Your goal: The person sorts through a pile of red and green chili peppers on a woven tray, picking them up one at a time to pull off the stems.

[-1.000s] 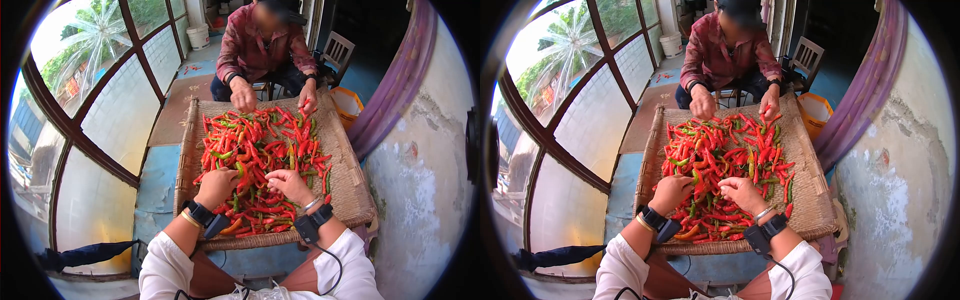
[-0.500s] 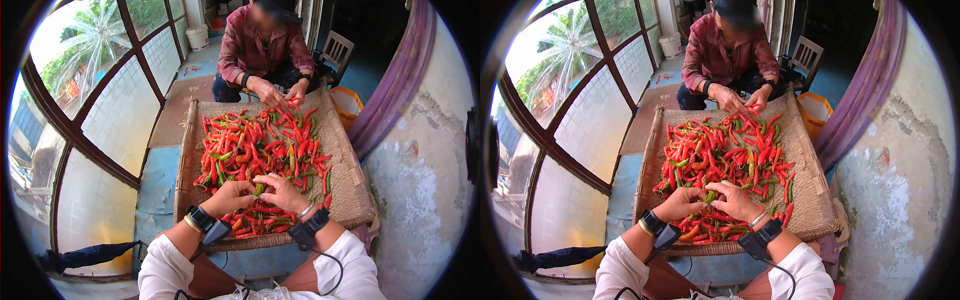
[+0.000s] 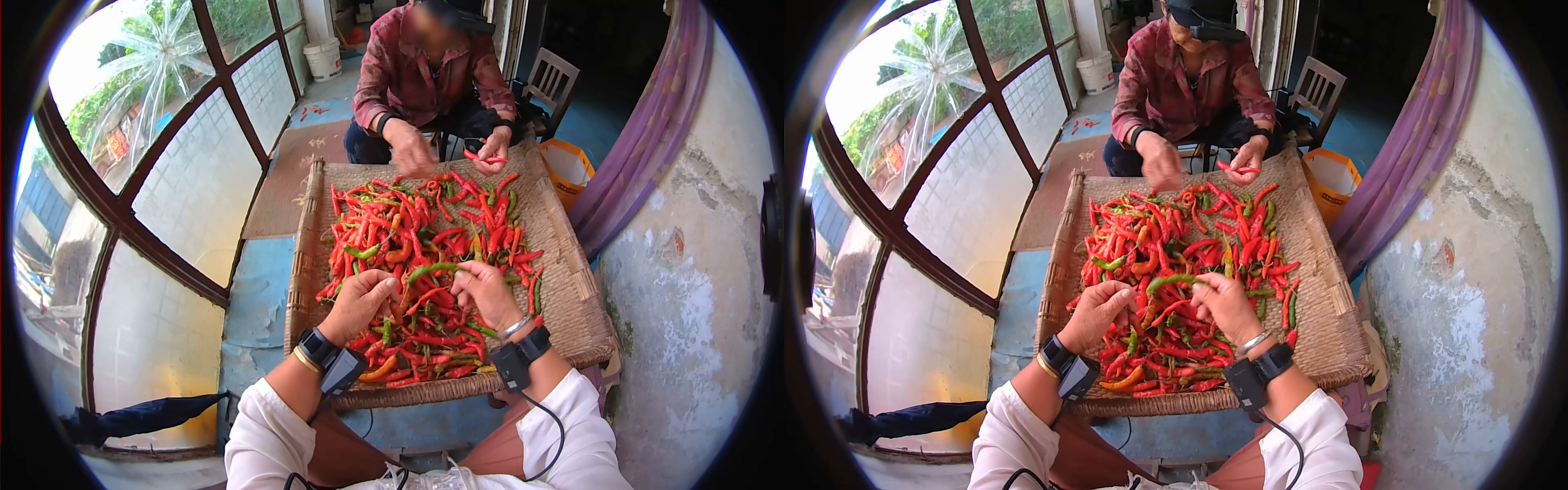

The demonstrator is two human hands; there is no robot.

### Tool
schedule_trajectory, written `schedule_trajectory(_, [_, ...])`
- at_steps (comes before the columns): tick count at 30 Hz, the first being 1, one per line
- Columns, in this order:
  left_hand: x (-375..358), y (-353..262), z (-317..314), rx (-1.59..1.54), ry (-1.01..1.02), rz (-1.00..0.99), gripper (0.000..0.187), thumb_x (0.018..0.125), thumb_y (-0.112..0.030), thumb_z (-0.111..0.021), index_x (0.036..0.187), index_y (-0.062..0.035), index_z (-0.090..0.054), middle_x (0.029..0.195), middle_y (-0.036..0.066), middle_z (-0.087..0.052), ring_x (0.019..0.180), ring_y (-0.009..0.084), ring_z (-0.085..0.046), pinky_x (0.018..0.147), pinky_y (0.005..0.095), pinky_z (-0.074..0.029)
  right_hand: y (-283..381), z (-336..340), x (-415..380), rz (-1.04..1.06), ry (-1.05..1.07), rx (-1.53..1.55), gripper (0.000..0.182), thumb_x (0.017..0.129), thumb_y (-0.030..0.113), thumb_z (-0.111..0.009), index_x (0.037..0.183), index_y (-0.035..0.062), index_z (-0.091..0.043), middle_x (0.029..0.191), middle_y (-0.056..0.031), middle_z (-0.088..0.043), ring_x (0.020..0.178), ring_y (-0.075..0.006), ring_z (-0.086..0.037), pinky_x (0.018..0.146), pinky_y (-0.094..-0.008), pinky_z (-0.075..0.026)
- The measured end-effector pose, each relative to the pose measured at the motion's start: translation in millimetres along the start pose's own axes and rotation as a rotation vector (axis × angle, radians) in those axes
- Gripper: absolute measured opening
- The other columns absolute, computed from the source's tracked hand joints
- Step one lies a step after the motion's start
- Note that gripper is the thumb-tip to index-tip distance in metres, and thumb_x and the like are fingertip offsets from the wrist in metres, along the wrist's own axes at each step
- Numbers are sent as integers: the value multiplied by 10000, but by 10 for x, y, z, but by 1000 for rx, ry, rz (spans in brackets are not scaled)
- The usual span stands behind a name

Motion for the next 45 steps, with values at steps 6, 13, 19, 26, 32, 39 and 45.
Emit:
schedule_trajectory(6, [-9, 3, 10, -62, -22, 0, 126, 875, -147, -494, 896, -40, -557, 713, -6, -581, 545, 33, -510, 496, 160, -429, 42, 361, -16, -84, -367, -20, 601, 829, 160, -530, 1304, -24, -211, 1087, -136, -487, 829, -139, -553, 587, -222, -472])
schedule_trajectory(13, [-55, -12, -122, -215, 100, 13, 127, 891, -150, -460, 933, -56, -534, 776, 25, -589, 602, 65, -537, 551, 190, -460, 50, -86, -45, 226, -59, -444, 287, 785, 156, -584, 1013, -15, -558, 975, -102, -557, 889, -189, -554, 778, -275, -438])
schedule_trajectory(19, [-106, 18, -298, -334, 200, 6, 127, 887, -132, -461, 961, -50, -525, 845, 25, -589, 667, 73, -567, 609, 210, -492, 127, -567, -282, 189, 384, -364, 273, 799, 207, -580, 960, -13, -564, 754, -52, -570, 748, -86, -522, 665, -238, -434])
schedule_trajectory(26, [-78, 93, -265, -304, 87, 17, 121, 892, -125, -448, 930, -49, -534, 816, 23, -582, 671, 85, -568, 616, 218, -488, 27, -544, -241, -2, 410, -257, 168, 826, 163, -534, 788, 0, -531, 603, 4, -504, 567, -65, -476, 527, -241, -404])
schedule_trajectory(32, [-24, 98, -186, -186, 83, 17, 139, 846, -107, -537, 970, -45, -543, 800, 3, -586, 663, 66, -560, 599, 187, -467, -37, -318, -141, -50, 223, -129, 169, 875, 176, -467, 839, 35, -554, 586, 30, -510, 507, -31, -440, 480, -172, -372])
schedule_trajectory(39, [53, 11, 61, 768, -113, -361, 233, 767, -113, -604, 981, -33, -552, 860, 83, -588, 735, 212, -579, 679, 282, -470, -321, 367, -16, -334, -326, 745, 541, 836, 472, -459, 1174, 63, -352, 985, -155, -535, 799, -237, -600, 539, -311, -512])
schedule_trajectory(45, [58, 96, -150, 817, 92, -409, 364, 741, -129, -588, 1090, -49, -519, 1035, 176, -514, 978, 318, -500, 808, 376, -426, -346, 53, -24, -375, 97, 604, 600, 857, 436, -442, 1260, 14, -305, 1028, -142, -517, 823, -239, -590, 591, -312, -505])
Point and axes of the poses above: each hand's wrist, its own x-axis towards the middle knuckle, its own z-axis out of the back of the hand, y = z × x, the point moved 6 cm from there along x, towards the middle knuckle
